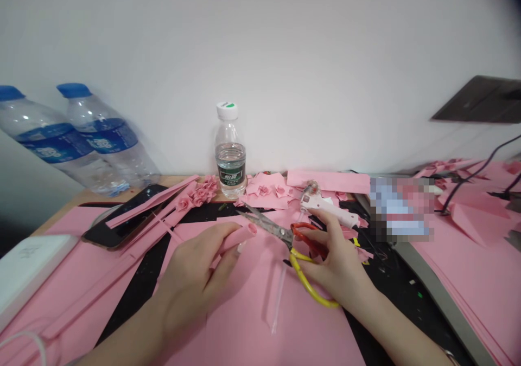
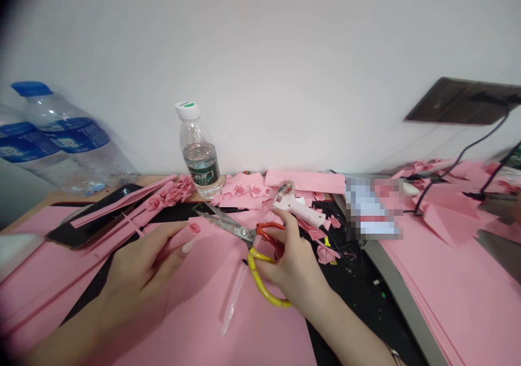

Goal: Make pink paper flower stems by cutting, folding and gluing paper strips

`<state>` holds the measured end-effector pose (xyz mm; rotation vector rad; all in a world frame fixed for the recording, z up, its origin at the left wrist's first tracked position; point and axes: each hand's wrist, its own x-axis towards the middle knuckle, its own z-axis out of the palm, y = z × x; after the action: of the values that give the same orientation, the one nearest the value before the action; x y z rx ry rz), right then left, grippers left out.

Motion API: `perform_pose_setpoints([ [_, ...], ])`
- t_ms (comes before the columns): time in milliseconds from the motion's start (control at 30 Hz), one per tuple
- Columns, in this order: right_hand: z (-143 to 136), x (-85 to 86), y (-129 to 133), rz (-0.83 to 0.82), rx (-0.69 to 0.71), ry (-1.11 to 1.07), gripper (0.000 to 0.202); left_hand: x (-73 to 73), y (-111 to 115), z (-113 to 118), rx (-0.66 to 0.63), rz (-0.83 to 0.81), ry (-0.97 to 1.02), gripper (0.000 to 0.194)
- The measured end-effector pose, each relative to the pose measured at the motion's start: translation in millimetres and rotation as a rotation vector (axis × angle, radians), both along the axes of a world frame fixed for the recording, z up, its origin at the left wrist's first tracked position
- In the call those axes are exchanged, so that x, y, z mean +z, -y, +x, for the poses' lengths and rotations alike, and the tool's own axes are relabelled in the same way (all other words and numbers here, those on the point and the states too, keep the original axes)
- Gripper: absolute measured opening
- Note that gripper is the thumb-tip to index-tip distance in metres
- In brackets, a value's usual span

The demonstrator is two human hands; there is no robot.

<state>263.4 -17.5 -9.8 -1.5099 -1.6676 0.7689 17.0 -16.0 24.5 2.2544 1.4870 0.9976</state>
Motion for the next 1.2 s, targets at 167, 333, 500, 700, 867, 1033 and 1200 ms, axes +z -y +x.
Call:
perform_pose_setpoints([
  [167, -4.9, 2.8, 4.6, 0.056, 0.066, -0.031, 0.069, -5.4, -1.6, -4.7, -0.169, 0.121, -0.06, 0.016],
  [333, -9.3, -2.4, 9.0, 0.202, 0.069, -0.065, 0.07, -11.5, 2.0, 0.4, -0.366, 0.239, -0.107, 0.017],
  [500, -28.5, -6.1, 17.1, 0.178, 0.105, -0.273, 0.075, -10.4, 7.3, 13.6, -0.372, -0.046, -0.063, 0.015],
  [700, -39.2, -0.9, 15.2, 0.159, 0.173, -0.364, 0.073, 1.1, 8.0, 14.5, -0.231, -0.374, 0.012, 0.014],
  [867, -20.0, 10.0, 2.1, 0.277, 0.153, -0.378, 0.052, 12.7, 3.4, 10.2, -0.163, -0.522, 0.186, 0.019],
  [1033, -6.3, 16.5, 1.1, 0.305, -0.008, -0.204, 0.02, 24.4, -1.4, 4.4, -0.153, -0.566, 0.272, 0.03],
  [1200, -9.5, 21.2, 4.6, 0.272, 0.007, -0.123, 0.016, 29.5, -7.2, -3.6, -0.174, -0.479, 0.277, 0.038],
])
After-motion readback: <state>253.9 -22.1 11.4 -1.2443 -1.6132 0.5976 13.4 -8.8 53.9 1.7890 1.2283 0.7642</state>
